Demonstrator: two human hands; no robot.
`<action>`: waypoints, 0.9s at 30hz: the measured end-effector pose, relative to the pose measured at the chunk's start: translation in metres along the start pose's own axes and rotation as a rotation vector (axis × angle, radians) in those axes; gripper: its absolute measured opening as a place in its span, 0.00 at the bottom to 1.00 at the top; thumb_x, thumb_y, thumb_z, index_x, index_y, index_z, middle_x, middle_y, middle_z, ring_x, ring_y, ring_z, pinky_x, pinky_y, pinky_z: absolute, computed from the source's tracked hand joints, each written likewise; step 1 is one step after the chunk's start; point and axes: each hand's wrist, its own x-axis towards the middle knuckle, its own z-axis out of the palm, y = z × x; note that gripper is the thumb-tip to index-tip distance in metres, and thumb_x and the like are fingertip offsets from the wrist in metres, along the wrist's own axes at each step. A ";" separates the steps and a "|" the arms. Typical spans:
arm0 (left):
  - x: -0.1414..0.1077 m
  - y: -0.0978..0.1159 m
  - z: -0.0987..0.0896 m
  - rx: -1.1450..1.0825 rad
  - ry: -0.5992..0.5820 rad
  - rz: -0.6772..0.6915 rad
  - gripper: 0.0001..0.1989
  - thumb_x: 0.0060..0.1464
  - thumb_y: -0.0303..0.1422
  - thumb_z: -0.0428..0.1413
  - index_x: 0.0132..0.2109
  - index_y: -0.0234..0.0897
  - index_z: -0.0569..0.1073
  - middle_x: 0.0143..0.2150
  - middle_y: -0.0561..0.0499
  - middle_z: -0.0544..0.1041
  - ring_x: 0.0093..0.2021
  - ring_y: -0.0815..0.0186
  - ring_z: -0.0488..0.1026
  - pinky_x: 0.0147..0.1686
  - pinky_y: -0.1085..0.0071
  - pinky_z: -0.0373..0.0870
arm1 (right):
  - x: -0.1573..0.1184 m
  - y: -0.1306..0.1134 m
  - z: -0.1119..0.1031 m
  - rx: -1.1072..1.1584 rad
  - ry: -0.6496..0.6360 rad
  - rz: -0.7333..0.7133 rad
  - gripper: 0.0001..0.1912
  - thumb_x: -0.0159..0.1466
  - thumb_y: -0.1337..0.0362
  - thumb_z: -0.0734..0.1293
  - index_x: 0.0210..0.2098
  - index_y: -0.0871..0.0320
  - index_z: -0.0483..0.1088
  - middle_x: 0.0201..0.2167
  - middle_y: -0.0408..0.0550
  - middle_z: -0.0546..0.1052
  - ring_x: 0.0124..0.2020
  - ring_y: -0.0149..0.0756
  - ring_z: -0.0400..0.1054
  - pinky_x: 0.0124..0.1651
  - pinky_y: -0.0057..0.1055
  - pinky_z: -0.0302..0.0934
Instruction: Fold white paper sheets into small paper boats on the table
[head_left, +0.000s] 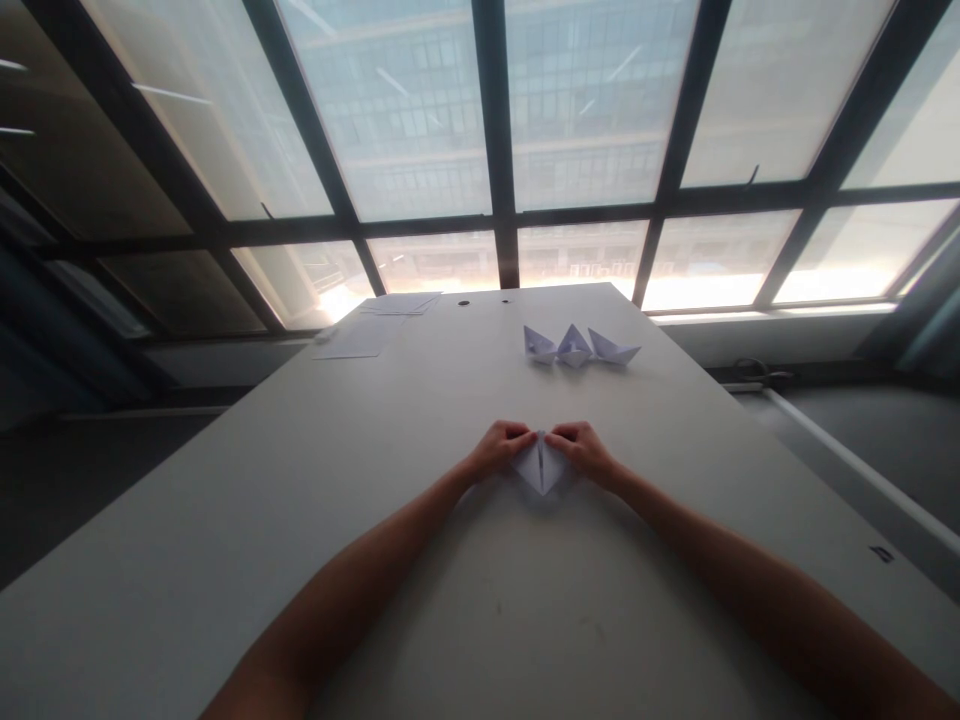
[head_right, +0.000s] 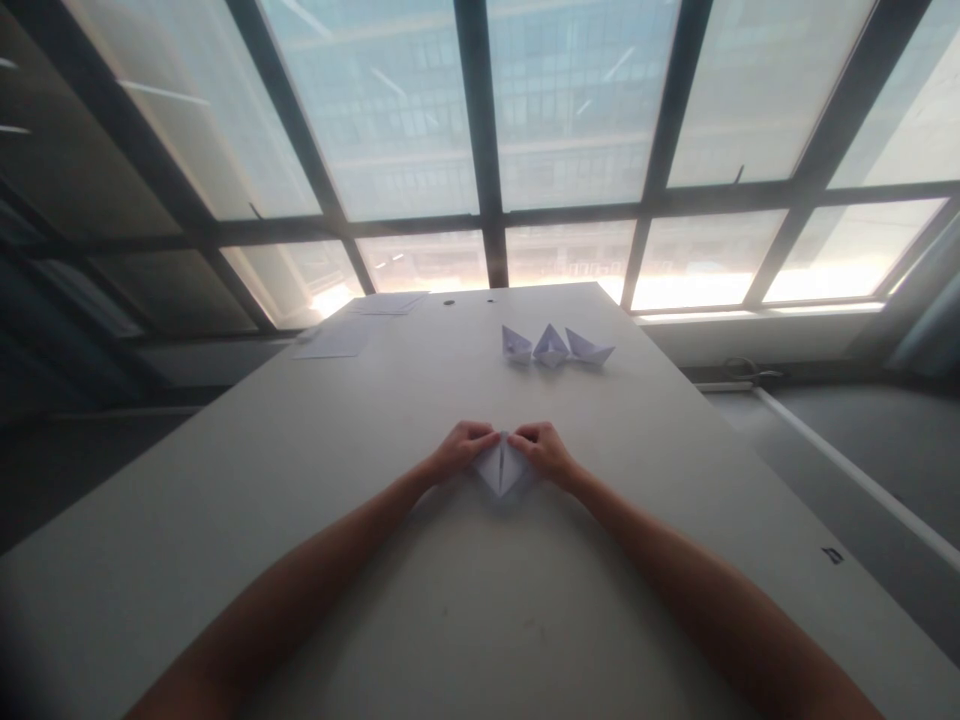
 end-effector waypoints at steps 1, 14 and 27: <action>0.000 -0.001 0.000 -0.006 0.025 -0.010 0.25 0.53 0.52 0.58 0.25 0.32 0.72 0.21 0.56 0.62 0.23 0.72 0.57 0.22 0.75 0.50 | 0.000 0.000 0.000 0.003 0.025 0.000 0.18 0.57 0.52 0.67 0.20 0.60 0.71 0.17 0.39 0.65 0.21 0.29 0.55 0.24 0.26 0.47; 0.013 -0.020 -0.009 -0.381 0.595 0.034 0.23 0.49 0.50 0.62 0.37 0.30 0.80 0.34 0.46 0.79 0.35 0.64 0.75 0.40 0.68 0.71 | 0.006 0.006 -0.011 0.120 0.532 -0.032 0.22 0.57 0.44 0.67 0.24 0.58 0.71 0.18 0.42 0.70 0.21 0.31 0.60 0.25 0.28 0.55; 0.016 -0.022 -0.011 -0.668 0.501 0.024 0.18 0.59 0.47 0.57 0.40 0.38 0.62 0.47 0.40 0.79 0.43 0.60 0.79 0.46 0.57 0.74 | 0.009 0.013 -0.009 0.290 0.592 0.001 0.20 0.57 0.47 0.69 0.31 0.60 0.72 0.25 0.46 0.76 0.26 0.36 0.72 0.30 0.35 0.72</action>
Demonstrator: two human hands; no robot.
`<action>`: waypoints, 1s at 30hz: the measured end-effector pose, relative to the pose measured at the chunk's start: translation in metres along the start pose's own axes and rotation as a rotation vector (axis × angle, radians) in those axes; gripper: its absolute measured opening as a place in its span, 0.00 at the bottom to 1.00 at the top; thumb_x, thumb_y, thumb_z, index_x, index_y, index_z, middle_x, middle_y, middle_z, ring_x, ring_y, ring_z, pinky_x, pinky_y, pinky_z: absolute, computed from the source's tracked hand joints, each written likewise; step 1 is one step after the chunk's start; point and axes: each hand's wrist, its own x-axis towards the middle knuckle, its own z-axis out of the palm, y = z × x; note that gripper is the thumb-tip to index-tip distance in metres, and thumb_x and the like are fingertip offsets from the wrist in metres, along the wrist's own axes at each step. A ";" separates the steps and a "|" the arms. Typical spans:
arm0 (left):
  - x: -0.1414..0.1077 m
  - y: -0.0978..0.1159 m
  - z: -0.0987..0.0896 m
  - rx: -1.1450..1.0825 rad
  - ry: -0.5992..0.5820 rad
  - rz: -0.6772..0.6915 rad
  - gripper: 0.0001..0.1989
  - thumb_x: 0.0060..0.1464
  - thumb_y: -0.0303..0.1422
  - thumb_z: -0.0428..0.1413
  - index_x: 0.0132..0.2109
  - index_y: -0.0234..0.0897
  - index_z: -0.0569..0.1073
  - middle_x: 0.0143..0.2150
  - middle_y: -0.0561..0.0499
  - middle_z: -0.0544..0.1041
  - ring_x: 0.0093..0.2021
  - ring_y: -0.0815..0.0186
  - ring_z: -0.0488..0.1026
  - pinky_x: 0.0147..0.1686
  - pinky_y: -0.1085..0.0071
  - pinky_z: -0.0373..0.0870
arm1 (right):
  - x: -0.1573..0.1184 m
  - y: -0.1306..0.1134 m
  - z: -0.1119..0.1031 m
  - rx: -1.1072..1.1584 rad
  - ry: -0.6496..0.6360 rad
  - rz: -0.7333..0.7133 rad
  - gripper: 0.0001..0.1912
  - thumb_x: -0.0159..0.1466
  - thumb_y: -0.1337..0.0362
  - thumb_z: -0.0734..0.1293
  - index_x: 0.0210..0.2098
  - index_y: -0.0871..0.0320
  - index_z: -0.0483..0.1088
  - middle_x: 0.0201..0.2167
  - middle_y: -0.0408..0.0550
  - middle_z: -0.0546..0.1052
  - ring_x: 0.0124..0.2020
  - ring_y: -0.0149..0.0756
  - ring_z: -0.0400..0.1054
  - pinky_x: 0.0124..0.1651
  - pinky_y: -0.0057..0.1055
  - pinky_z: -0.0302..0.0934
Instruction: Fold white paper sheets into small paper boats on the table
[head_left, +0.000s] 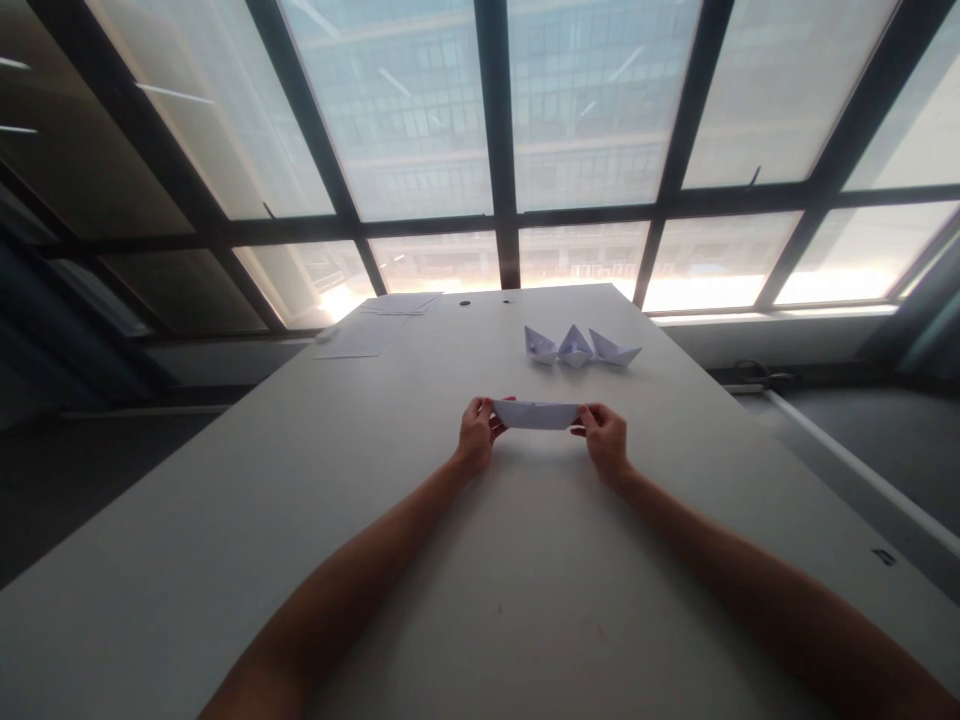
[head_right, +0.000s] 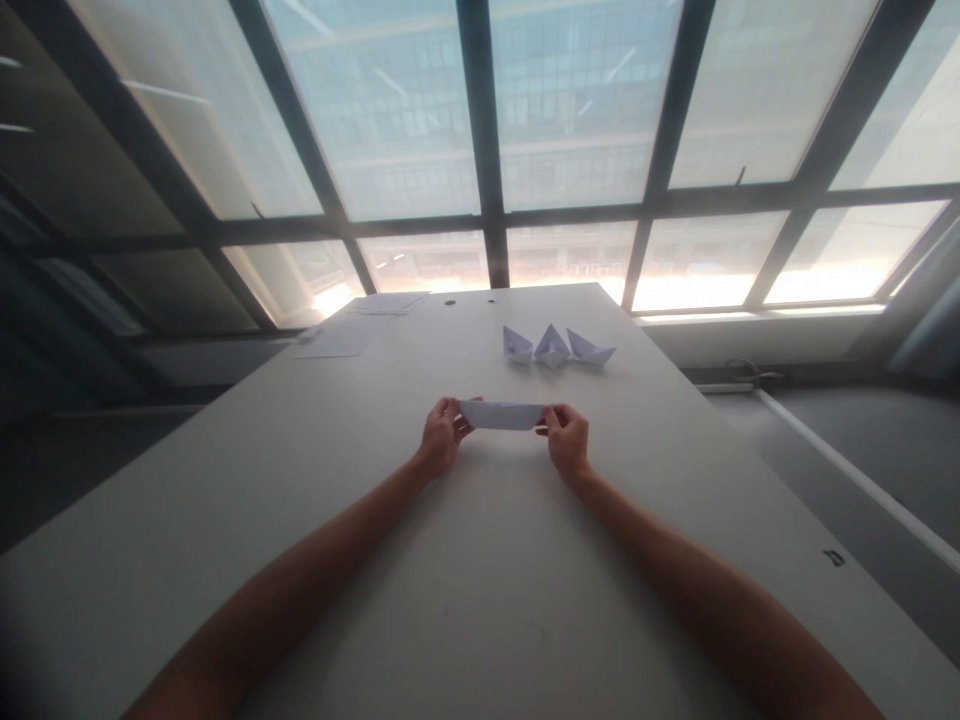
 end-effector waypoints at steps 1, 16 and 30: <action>-0.001 0.001 0.000 -0.018 -0.056 -0.026 0.19 0.58 0.48 0.59 0.42 0.37 0.64 0.50 0.40 0.78 0.44 0.59 0.79 0.48 0.57 0.74 | -0.001 0.000 0.000 0.017 -0.006 -0.003 0.20 0.56 0.47 0.70 0.31 0.60 0.72 0.25 0.46 0.76 0.26 0.36 0.72 0.31 0.36 0.73; -0.003 -0.002 -0.003 0.023 -0.051 -0.160 0.25 0.36 0.38 0.74 0.41 0.30 0.80 0.41 0.42 0.81 0.42 0.58 0.77 0.43 0.64 0.74 | -0.010 0.000 0.001 -0.363 -0.429 -0.168 0.11 0.58 0.58 0.69 0.29 0.60 0.76 0.25 0.46 0.77 0.27 0.35 0.70 0.31 0.29 0.61; -0.018 0.001 0.005 0.192 -0.282 -0.180 0.21 0.39 0.38 0.73 0.40 0.30 0.81 0.36 0.44 0.82 0.35 0.61 0.78 0.37 0.67 0.73 | -0.016 -0.008 0.001 -0.518 -0.700 -0.158 0.16 0.60 0.56 0.66 0.20 0.60 0.69 0.18 0.38 0.59 0.23 0.28 0.52 0.26 0.26 0.44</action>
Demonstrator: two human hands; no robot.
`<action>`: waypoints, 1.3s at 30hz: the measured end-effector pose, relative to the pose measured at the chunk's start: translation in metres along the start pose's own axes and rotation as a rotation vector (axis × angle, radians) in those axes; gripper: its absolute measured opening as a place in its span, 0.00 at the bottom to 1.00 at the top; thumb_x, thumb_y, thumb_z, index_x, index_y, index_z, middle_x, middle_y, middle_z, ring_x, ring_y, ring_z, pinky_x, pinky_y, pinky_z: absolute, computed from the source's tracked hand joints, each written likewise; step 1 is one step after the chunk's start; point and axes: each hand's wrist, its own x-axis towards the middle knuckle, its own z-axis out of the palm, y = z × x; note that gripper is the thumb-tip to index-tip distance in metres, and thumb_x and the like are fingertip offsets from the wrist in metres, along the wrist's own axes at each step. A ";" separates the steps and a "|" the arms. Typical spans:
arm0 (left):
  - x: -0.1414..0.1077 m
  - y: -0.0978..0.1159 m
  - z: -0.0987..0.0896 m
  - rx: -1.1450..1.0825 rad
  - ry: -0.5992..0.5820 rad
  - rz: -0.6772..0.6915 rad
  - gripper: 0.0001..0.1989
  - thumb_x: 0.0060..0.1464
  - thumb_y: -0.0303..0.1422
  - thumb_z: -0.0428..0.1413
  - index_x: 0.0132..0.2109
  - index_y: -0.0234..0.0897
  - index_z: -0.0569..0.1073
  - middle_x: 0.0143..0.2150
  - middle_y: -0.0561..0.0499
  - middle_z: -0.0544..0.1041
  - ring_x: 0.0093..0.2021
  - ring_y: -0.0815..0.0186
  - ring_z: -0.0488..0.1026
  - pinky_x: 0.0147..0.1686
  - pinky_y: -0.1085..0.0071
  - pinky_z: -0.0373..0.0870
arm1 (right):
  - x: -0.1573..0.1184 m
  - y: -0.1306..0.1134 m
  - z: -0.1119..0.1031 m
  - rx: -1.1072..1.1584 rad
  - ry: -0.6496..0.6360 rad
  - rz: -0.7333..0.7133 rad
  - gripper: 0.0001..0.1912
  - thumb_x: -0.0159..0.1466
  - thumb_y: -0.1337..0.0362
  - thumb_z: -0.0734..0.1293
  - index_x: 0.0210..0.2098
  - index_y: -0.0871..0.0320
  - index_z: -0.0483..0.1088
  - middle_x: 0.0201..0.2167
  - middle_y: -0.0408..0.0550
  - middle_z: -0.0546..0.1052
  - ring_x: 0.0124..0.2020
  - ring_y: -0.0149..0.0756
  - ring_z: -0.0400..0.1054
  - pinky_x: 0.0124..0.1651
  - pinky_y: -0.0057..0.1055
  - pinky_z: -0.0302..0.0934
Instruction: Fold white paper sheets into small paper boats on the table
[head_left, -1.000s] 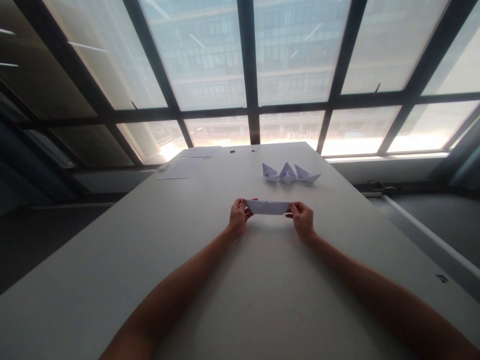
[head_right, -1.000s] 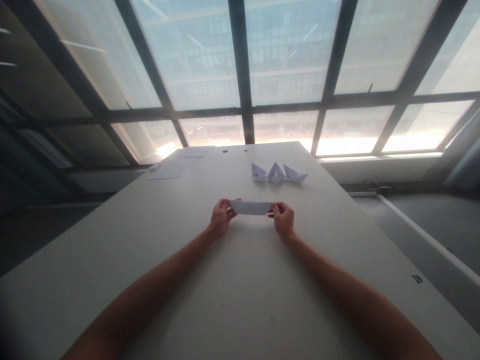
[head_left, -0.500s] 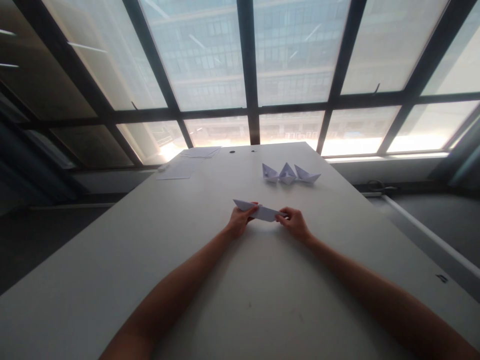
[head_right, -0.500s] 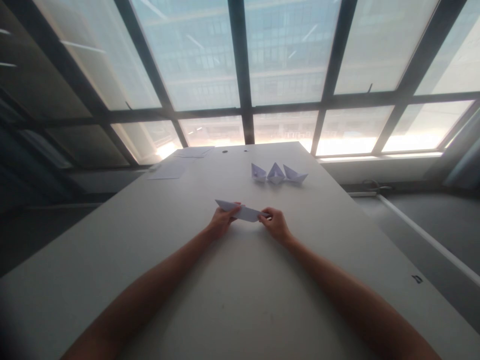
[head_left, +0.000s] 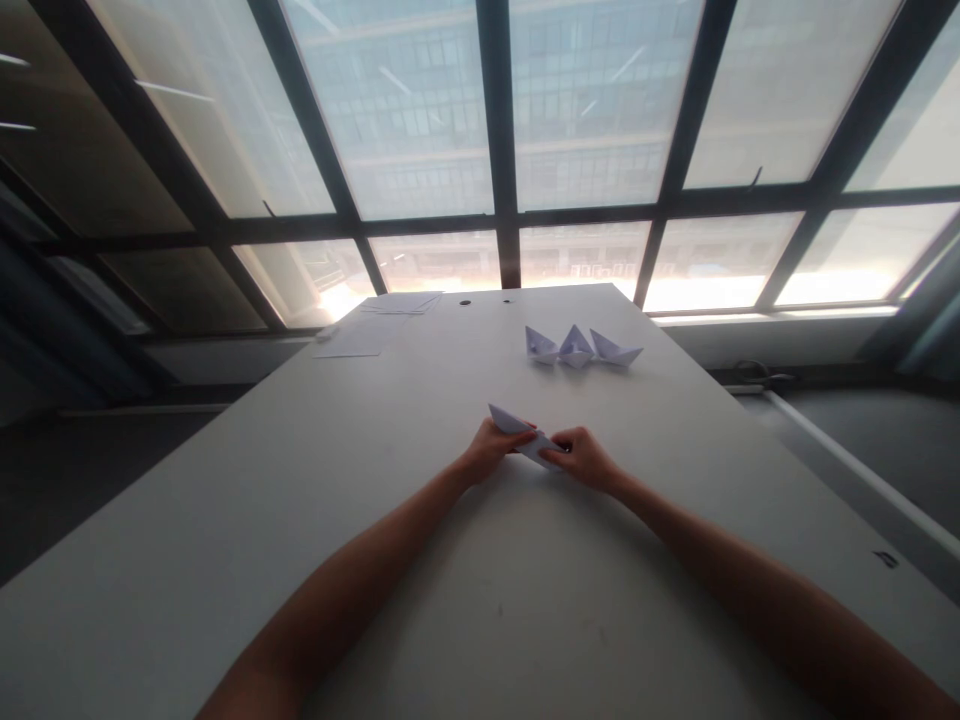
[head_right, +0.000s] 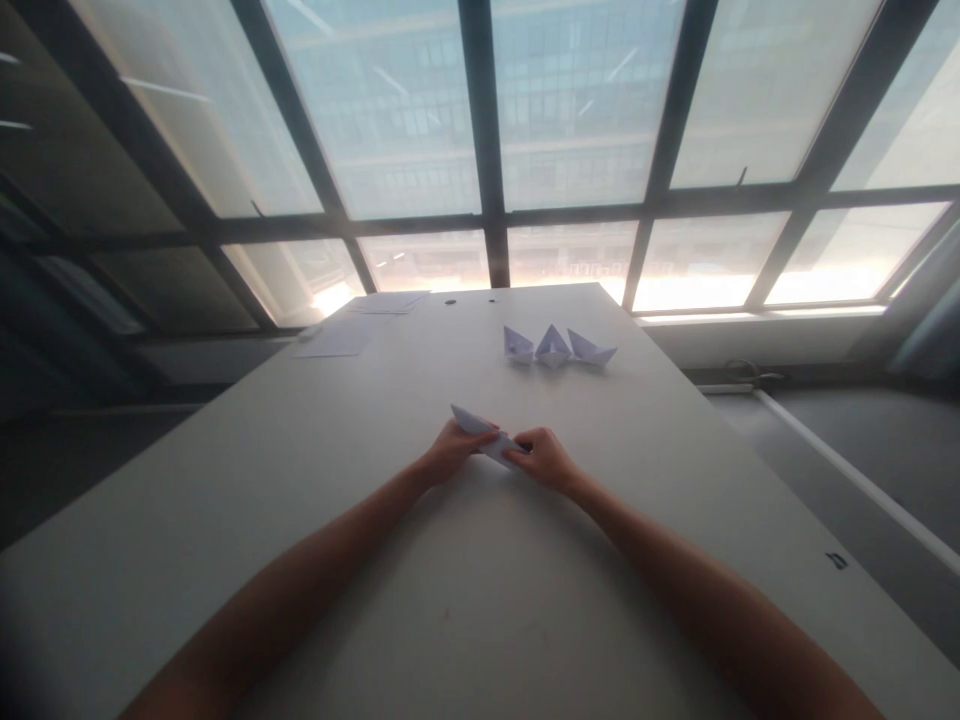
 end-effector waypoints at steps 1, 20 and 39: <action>0.000 0.000 0.000 0.001 -0.002 0.000 0.21 0.39 0.38 0.73 0.40 0.31 0.81 0.37 0.44 0.82 0.35 0.61 0.78 0.37 0.67 0.73 | 0.001 -0.001 -0.003 0.021 -0.048 0.012 0.18 0.59 0.55 0.67 0.19 0.59 0.66 0.17 0.38 0.57 0.22 0.27 0.50 0.25 0.27 0.42; 0.007 0.009 -0.009 -0.371 0.156 -0.021 0.22 0.50 0.44 0.68 0.45 0.31 0.78 0.47 0.39 0.81 0.44 0.61 0.78 0.46 0.67 0.74 | -0.002 -0.011 -0.004 0.228 -0.118 0.110 0.24 0.57 0.47 0.67 0.17 0.59 0.61 0.16 0.38 0.55 0.20 0.26 0.48 0.22 0.26 0.41; 0.008 0.004 -0.002 -0.307 0.226 -0.002 0.17 0.49 0.37 0.69 0.41 0.28 0.77 0.42 0.40 0.80 0.41 0.62 0.77 0.47 0.66 0.73 | 0.000 -0.011 0.010 0.112 -0.020 0.121 0.17 0.58 0.56 0.66 0.19 0.60 0.69 0.17 0.43 0.71 0.19 0.29 0.61 0.23 0.25 0.49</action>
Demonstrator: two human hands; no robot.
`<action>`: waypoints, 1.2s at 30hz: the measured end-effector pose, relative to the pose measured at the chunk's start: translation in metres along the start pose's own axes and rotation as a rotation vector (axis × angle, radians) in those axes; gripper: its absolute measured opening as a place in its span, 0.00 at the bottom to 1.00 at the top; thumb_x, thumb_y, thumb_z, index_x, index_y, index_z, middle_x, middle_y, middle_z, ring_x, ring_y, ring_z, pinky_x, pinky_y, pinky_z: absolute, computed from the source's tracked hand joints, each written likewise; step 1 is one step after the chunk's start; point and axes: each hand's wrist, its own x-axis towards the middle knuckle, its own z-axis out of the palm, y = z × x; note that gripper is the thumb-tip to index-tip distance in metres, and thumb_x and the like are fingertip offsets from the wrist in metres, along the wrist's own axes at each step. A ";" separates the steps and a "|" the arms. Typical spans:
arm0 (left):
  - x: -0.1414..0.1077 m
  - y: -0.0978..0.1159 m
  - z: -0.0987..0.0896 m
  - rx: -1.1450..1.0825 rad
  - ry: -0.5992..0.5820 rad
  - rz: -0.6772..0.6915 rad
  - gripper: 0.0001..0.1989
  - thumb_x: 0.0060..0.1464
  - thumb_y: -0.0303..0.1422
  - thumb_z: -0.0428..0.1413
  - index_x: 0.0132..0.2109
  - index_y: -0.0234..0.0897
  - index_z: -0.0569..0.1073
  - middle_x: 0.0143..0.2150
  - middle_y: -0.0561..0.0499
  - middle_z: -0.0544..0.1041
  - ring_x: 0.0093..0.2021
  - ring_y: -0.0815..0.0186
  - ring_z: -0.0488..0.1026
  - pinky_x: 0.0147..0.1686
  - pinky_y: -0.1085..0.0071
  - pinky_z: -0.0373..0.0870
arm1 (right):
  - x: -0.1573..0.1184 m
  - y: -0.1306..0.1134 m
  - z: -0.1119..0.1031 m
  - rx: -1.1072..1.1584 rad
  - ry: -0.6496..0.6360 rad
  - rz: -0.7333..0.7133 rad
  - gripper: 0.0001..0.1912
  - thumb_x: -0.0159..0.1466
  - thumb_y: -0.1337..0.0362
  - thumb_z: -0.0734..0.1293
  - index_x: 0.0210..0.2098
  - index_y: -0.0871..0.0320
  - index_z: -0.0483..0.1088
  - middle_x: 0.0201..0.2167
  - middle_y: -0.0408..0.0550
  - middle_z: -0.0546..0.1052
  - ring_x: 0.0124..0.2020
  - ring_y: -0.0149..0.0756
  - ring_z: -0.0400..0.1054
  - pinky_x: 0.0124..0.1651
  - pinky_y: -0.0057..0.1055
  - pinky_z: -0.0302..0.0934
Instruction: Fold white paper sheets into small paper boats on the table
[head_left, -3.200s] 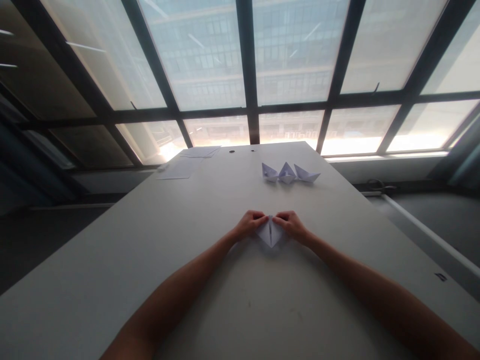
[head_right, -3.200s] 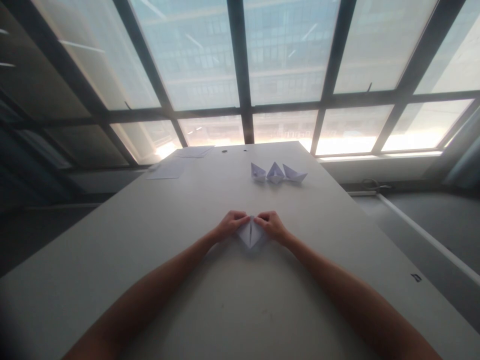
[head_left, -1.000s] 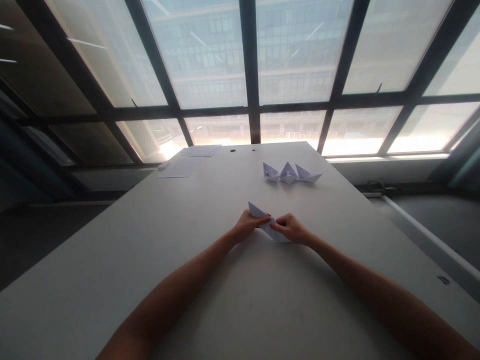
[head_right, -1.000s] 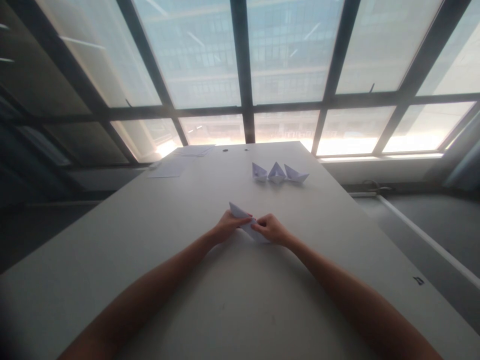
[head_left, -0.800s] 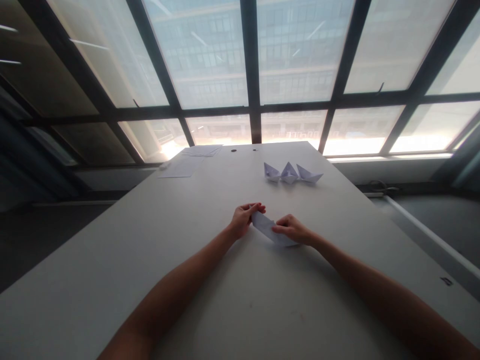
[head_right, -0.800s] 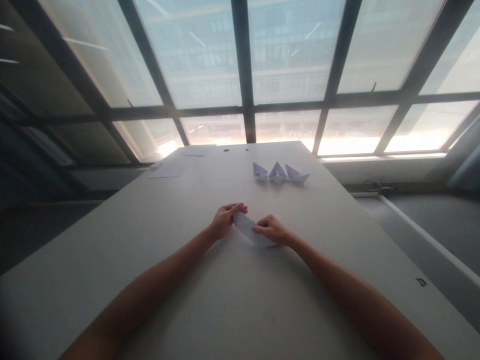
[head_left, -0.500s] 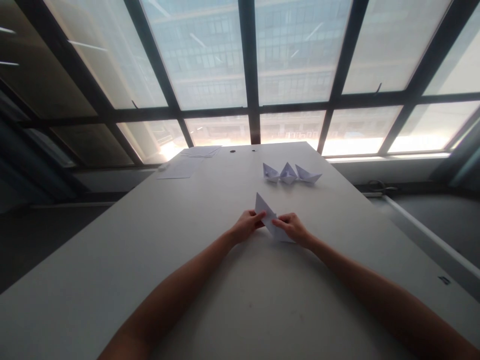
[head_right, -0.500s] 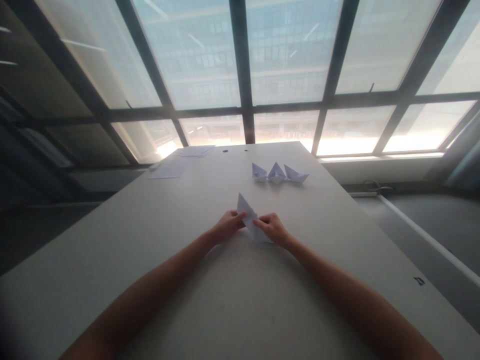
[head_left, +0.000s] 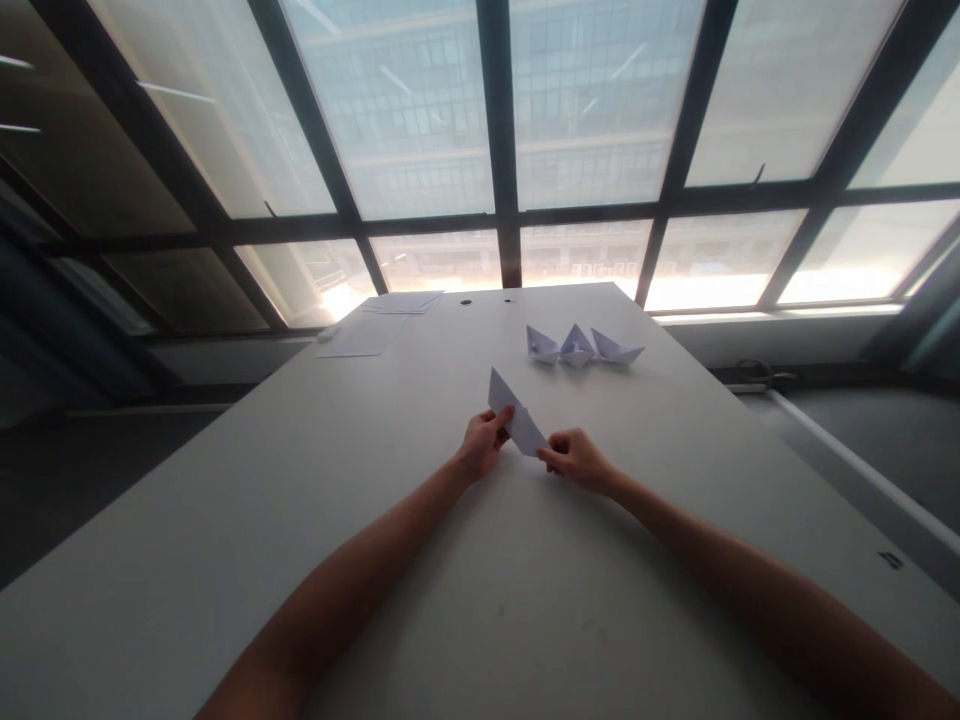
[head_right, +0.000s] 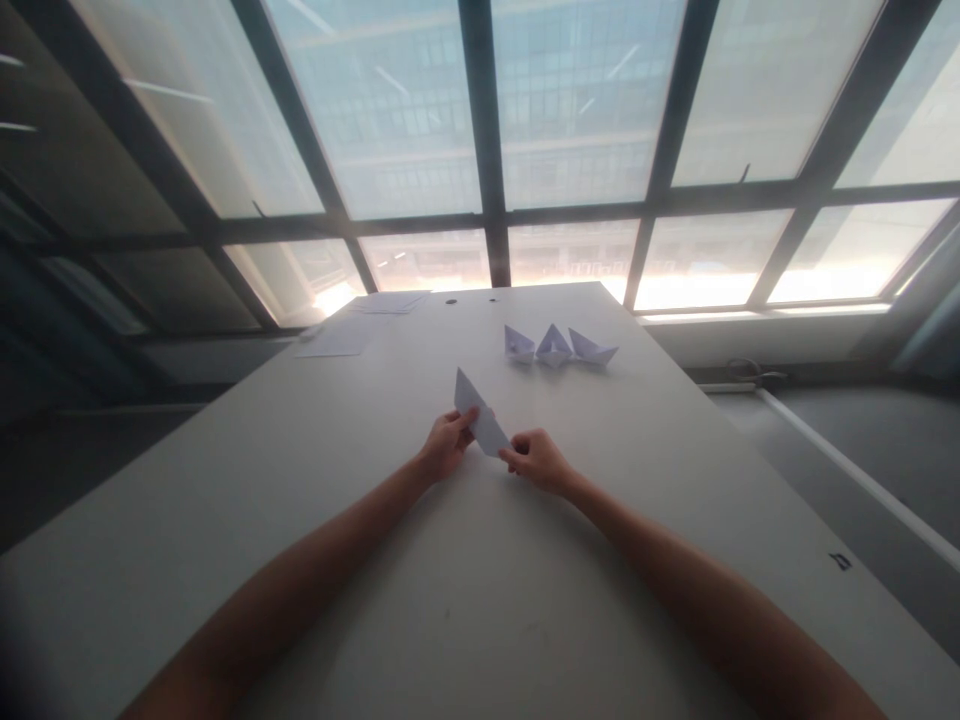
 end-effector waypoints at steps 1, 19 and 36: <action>-0.001 -0.001 0.001 0.011 -0.009 -0.007 0.20 0.49 0.38 0.69 0.44 0.30 0.76 0.42 0.41 0.79 0.40 0.62 0.77 0.46 0.66 0.73 | 0.000 0.000 0.001 -0.021 0.035 -0.019 0.17 0.58 0.56 0.65 0.18 0.59 0.67 0.16 0.42 0.70 0.20 0.29 0.60 0.24 0.26 0.49; -0.025 0.006 0.013 0.142 -0.512 -0.158 0.31 0.50 0.46 0.67 0.57 0.38 0.72 0.47 0.42 0.77 0.42 0.60 0.77 0.40 0.69 0.71 | 0.002 -0.003 0.001 0.044 0.208 0.036 0.22 0.60 0.47 0.64 0.20 0.59 0.68 0.17 0.44 0.70 0.20 0.32 0.62 0.23 0.27 0.50; -0.011 0.002 0.007 0.210 -0.191 -0.188 0.07 0.42 0.26 0.62 0.33 0.30 0.79 0.30 0.45 0.79 0.31 0.63 0.75 0.35 0.70 0.70 | 0.008 0.007 -0.011 0.139 0.251 0.188 0.11 0.53 0.58 0.66 0.22 0.59 0.70 0.15 0.42 0.69 0.16 0.28 0.58 0.20 0.25 0.49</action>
